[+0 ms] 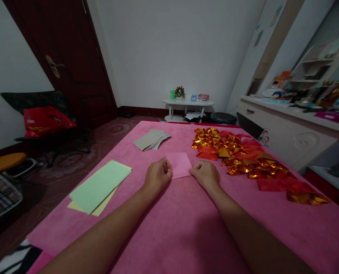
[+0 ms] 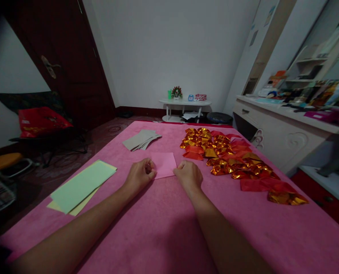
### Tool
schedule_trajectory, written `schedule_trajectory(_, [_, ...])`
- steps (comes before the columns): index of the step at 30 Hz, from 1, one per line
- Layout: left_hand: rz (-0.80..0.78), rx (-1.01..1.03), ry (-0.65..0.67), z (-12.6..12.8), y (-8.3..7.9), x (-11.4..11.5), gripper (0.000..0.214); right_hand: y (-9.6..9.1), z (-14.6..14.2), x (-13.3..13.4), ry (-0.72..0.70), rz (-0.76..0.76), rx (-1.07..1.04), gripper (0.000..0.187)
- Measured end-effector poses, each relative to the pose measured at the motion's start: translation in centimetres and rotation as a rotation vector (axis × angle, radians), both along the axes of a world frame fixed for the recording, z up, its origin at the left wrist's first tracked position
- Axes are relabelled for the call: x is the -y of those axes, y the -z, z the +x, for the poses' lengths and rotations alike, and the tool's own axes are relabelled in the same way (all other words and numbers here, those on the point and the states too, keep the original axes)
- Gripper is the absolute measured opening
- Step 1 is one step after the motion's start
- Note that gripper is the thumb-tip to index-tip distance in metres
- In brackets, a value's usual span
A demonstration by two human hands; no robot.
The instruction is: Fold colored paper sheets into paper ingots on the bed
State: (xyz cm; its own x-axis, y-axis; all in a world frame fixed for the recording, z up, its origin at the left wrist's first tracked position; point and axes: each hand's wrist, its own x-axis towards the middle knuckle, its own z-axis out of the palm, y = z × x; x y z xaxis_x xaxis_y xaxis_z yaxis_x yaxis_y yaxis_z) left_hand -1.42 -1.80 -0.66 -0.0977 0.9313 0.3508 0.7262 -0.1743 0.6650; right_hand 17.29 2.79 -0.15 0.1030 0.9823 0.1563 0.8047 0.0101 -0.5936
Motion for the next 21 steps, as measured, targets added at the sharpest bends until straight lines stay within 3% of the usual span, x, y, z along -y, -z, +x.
schedule_trajectory(5, [-0.045, -0.192, -0.064, 0.0, -0.3, 0.5, 0.023, 0.1, 0.2, -0.5, -0.028, 0.03, 0.002, 0.014])
schedule_trajectory(9, [0.157, -0.367, -0.04, 0.3, -0.7, 0.9, 0.046, 0.1, 0.2, -0.5, -0.039, 0.053, 0.004, 0.009])
schedule_trajectory(12, [0.248, -0.493, 0.12, 0.7, -1.1, 0.8, 0.034, -0.1, 0.1, -0.3, -0.042, 0.023, -0.006, 0.003])
schedule_trajectory(17, [0.193, -0.578, 0.451, 0.7, -1.3, 0.3, 0.021, 0.0, 0.4, -0.3, -0.041, 0.034, -0.006, 0.009])
schedule_trajectory(21, [0.162, -0.584, 0.519, 0.5, -1.6, 0.2, 0.023, 0.1, 0.5, 0.0, -0.045, 0.164, -0.012, 0.013])
